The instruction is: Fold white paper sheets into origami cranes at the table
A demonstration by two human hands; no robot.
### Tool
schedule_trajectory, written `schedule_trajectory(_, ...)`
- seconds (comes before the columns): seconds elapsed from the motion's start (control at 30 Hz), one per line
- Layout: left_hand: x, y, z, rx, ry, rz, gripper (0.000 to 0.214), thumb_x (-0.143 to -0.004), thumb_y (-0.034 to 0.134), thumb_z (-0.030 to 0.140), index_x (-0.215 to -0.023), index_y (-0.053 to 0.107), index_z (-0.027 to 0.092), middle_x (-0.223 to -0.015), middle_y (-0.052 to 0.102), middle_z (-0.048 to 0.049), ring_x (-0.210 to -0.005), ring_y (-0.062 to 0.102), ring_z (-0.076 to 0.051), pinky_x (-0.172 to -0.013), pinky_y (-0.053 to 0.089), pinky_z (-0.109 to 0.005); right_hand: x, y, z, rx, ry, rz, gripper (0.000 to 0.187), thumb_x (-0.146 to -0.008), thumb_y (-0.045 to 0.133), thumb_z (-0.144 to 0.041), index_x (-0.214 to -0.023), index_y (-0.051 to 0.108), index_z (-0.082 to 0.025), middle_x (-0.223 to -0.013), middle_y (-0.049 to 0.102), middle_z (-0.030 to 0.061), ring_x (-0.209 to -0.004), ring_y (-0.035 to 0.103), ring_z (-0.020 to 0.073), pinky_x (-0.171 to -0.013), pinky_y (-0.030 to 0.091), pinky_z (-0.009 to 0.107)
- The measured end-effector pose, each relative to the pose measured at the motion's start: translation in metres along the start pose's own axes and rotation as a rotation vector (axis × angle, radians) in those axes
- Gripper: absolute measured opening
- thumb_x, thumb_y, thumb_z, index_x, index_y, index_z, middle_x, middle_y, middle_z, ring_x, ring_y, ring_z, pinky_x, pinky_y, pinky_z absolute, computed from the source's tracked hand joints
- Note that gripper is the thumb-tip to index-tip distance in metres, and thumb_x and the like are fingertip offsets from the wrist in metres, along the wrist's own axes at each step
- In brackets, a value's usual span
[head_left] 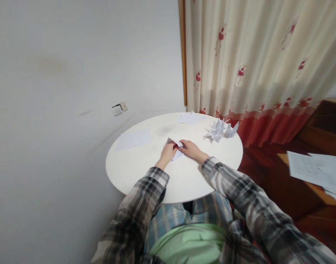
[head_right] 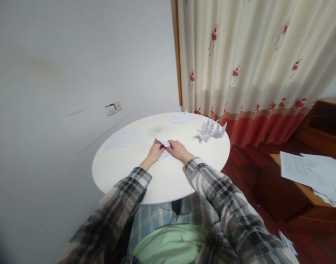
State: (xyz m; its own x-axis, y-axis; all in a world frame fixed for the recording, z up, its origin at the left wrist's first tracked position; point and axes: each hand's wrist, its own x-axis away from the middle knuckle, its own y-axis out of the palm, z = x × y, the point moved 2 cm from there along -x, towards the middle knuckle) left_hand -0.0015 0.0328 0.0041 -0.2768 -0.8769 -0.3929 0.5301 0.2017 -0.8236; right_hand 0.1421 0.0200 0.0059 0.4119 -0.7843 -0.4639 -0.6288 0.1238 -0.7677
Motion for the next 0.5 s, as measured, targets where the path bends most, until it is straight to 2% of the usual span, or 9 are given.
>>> schedule_trajectory(0.5, 0.0003, 0.0017, -0.0009, 0.023, -0.026, 0.009, 0.026, -0.074, 0.05, 0.012, -0.095, 0.064, 0.013, -0.096, 0.066, -0.0101, -0.086, 0.06, -0.019, -0.08, 0.046, -0.029, -0.0008, 0.0005, 0.0013, 0.038, 0.01, -0.019, 0.03, -0.078, 0.053, -0.02, -0.107, 0.053, -0.015, -0.101, 0.061, 0.0079, -0.091, 0.053, 0.0159, -0.081, 0.038, 0.026)
